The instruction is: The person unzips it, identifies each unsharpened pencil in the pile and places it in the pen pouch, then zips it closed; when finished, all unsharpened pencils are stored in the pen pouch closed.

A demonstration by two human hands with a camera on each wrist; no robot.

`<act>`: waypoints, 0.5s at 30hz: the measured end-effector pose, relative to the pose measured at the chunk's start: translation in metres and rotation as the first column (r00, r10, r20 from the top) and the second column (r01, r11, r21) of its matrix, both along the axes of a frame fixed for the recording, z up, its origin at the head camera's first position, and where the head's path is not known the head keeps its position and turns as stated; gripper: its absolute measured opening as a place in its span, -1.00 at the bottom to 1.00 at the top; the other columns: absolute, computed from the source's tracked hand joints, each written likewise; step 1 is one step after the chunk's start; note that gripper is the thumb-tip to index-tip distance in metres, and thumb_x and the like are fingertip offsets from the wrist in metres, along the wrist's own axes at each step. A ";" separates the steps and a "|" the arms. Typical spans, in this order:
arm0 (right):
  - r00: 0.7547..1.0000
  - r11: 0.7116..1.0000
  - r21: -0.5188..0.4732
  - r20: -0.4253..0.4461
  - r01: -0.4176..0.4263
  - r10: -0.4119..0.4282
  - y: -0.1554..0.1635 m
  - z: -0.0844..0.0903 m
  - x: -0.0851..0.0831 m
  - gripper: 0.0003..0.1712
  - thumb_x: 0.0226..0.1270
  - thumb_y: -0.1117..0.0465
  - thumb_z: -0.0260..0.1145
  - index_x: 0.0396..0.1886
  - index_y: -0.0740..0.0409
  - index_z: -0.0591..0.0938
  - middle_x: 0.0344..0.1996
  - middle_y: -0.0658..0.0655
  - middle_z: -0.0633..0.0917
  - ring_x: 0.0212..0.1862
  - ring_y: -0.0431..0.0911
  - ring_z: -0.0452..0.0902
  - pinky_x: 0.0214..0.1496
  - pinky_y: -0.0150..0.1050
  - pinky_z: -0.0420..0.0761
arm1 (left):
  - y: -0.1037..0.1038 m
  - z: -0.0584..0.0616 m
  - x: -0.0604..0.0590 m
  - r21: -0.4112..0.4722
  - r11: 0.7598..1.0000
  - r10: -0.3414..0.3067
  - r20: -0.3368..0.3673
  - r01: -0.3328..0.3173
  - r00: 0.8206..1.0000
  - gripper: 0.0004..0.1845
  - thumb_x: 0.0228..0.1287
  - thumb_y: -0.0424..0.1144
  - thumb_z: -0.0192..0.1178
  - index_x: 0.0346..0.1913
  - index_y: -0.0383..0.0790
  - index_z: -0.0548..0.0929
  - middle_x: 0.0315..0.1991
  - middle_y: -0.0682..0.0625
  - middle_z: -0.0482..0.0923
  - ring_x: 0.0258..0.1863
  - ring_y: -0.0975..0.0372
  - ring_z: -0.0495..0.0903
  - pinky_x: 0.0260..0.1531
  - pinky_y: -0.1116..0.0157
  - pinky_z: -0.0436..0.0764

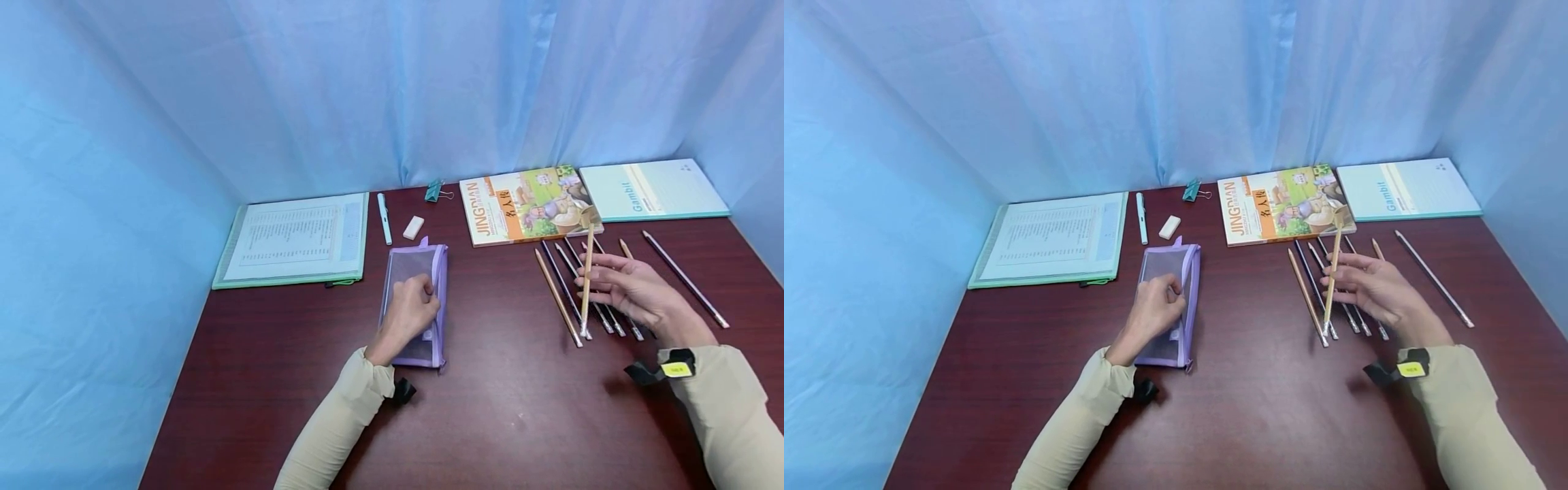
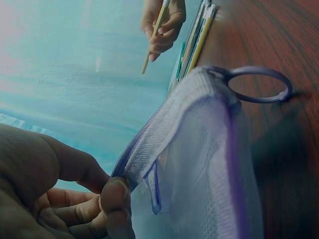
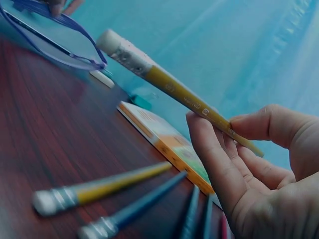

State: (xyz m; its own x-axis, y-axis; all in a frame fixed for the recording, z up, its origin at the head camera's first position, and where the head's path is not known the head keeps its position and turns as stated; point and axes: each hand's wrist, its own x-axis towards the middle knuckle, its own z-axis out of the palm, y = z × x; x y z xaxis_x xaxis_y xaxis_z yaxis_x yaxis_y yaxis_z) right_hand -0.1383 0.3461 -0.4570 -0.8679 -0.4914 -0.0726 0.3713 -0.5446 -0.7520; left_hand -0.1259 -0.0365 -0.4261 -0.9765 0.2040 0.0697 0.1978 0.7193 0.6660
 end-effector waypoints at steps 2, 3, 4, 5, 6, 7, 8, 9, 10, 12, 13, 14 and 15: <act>1.000 1.000 0.018 0.008 -0.005 0.005 -0.009 0.001 -0.001 -0.50 0.50 0.58 -0.21 0.09 0.27 0.62 -0.10 0.22 0.74 -0.03 0.01 0.75 -0.03 -0.06 0.74 | 0.000 0.000 0.000 0.000 1.000 0.000 -0.007 0.000 1.000 -0.93 0.14 -0.46 0.16 -0.45 -0.29 0.58 -0.72 0.11 0.35 -0.75 0.40 0.33 -0.79 0.52 0.21; 1.000 0.999 0.031 0.007 -0.009 0.009 -0.015 0.002 -0.001 -0.51 0.50 0.58 -0.19 0.08 0.26 0.63 -0.11 0.22 0.74 -0.04 0.01 0.75 -0.03 -0.07 0.74 | 0.000 -0.001 0.000 0.001 1.000 0.000 -0.006 0.000 1.000 -0.93 0.14 -0.46 0.16 -0.45 -0.29 0.57 -0.72 0.11 0.36 -0.75 0.40 0.33 -0.79 0.52 0.22; 1.000 0.999 0.045 0.000 -0.019 0.019 -0.020 0.003 -0.001 -0.51 0.50 0.57 -0.19 0.08 0.24 0.63 -0.11 0.20 0.75 -0.04 -0.01 0.75 -0.03 -0.08 0.74 | 0.000 -0.001 0.000 0.002 1.000 0.000 -0.005 0.000 1.000 -0.93 0.14 -0.47 0.16 -0.45 -0.29 0.57 -0.72 0.11 0.36 -0.75 0.40 0.33 -0.79 0.52 0.21; 1.000 0.998 0.059 -0.006 -0.028 0.028 -0.026 0.003 -0.002 -0.51 0.50 0.57 -0.18 0.08 0.22 0.63 -0.11 0.19 0.75 -0.04 -0.02 0.76 -0.04 -0.09 0.74 | 0.000 -0.001 0.000 0.003 1.000 -0.001 -0.004 0.001 1.000 -0.93 0.15 -0.47 0.16 -0.45 -0.29 0.57 -0.72 0.11 0.36 -0.75 0.41 0.33 -0.79 0.52 0.21; 0.999 0.997 0.072 -0.011 -0.039 0.040 -0.033 0.004 -0.002 -0.51 0.50 0.57 -0.16 0.09 0.20 0.64 -0.11 0.18 0.76 -0.05 -0.03 0.76 -0.04 -0.10 0.74 | 0.000 -0.001 0.000 0.004 1.000 0.000 -0.003 0.000 1.000 -0.93 0.15 -0.47 0.16 -0.45 -0.29 0.57 -0.72 0.11 0.36 -0.76 0.41 0.33 -0.79 0.52 0.21; 0.998 0.996 0.077 -0.014 -0.053 0.055 -0.039 0.004 -0.003 -0.50 0.50 0.57 -0.16 0.09 0.19 0.64 -0.11 0.17 0.76 -0.06 -0.04 0.76 -0.03 -0.11 0.74 | 0.000 0.000 0.000 0.006 1.000 0.001 0.001 -0.001 1.000 -0.92 0.15 -0.47 0.16 -0.45 -0.29 0.57 -0.72 0.11 0.35 -0.75 0.41 0.32 -0.79 0.52 0.21; 0.998 0.994 0.088 -0.016 -0.066 0.067 -0.046 0.005 -0.003 -0.51 0.50 0.56 -0.14 0.09 0.17 0.64 -0.12 0.16 0.76 -0.06 -0.04 0.76 -0.03 -0.11 0.74 | 0.000 0.000 0.000 0.007 1.000 0.002 0.002 -0.002 1.000 -0.92 0.15 -0.47 0.16 -0.45 -0.29 0.57 -0.72 0.11 0.35 -0.75 0.41 0.32 -0.79 0.52 0.20; 0.997 0.991 0.104 -0.019 -0.078 0.081 -0.053 0.005 -0.003 -0.51 0.50 0.56 -0.13 0.10 0.15 0.64 -0.12 0.15 0.76 -0.07 -0.05 0.76 -0.02 -0.11 0.74 | 0.000 0.000 0.000 0.007 1.000 0.003 0.001 -0.003 1.000 -0.92 0.14 -0.47 0.16 -0.45 -0.29 0.57 -0.72 0.11 0.35 -0.75 0.41 0.32 -0.79 0.52 0.21; 0.995 0.989 0.118 -0.022 -0.092 0.095 -0.060 0.005 -0.004 -0.51 0.50 0.55 -0.13 0.10 0.14 0.65 -0.13 0.14 0.76 -0.08 -0.06 0.75 -0.01 -0.11 0.74 | 0.000 0.000 0.000 0.007 1.000 0.003 0.000 -0.003 1.000 -0.92 0.14 -0.47 0.16 -0.45 -0.29 0.57 -0.72 0.11 0.35 -0.75 0.41 0.32 -0.79 0.52 0.21; 0.993 0.982 0.153 -0.016 -0.112 0.116 -0.075 0.004 -0.005 -0.52 0.49 0.55 -0.09 0.09 0.11 0.65 -0.14 0.12 0.75 -0.09 -0.08 0.75 0.00 -0.09 0.73 | 0.000 0.000 0.000 0.006 1.000 0.005 -0.003 -0.005 1.000 -0.92 0.14 -0.47 0.16 -0.45 -0.29 0.58 -0.72 0.11 0.35 -0.75 0.41 0.31 -0.78 0.51 0.21; 0.992 0.978 0.172 -0.011 -0.121 0.125 -0.083 0.004 -0.005 -0.53 0.49 0.54 -0.07 0.08 0.09 0.65 -0.14 0.11 0.75 -0.10 -0.08 0.75 0.01 -0.08 0.73 | 0.000 0.000 0.000 0.005 1.000 0.004 -0.003 -0.004 1.000 -0.92 0.14 -0.47 0.16 -0.45 -0.29 0.58 -0.72 0.11 0.34 -0.75 0.41 0.31 -0.78 0.51 0.21; 0.991 0.972 0.196 -0.007 -0.129 0.133 -0.090 0.003 -0.006 -0.55 0.48 0.53 -0.05 0.08 0.08 0.65 -0.15 0.10 0.75 -0.10 -0.09 0.74 0.01 -0.07 0.73 | 0.000 0.000 0.000 0.006 1.000 0.003 -0.003 -0.003 1.000 -0.93 0.14 -0.47 0.16 -0.45 -0.29 0.58 -0.72 0.11 0.34 -0.75 0.41 0.31 -0.78 0.51 0.21; 0.990 0.966 0.218 0.001 -0.139 0.143 -0.097 0.002 -0.006 -0.57 0.48 0.52 -0.03 0.08 0.08 0.64 -0.15 0.10 0.74 -0.11 -0.10 0.74 0.01 -0.06 0.73 | 0.000 0.001 0.000 0.010 1.000 0.002 -0.001 -0.002 1.000 -0.93 0.15 -0.47 0.16 -0.45 -0.29 0.58 -0.72 0.11 0.34 -0.76 0.41 0.31 -0.79 0.51 0.21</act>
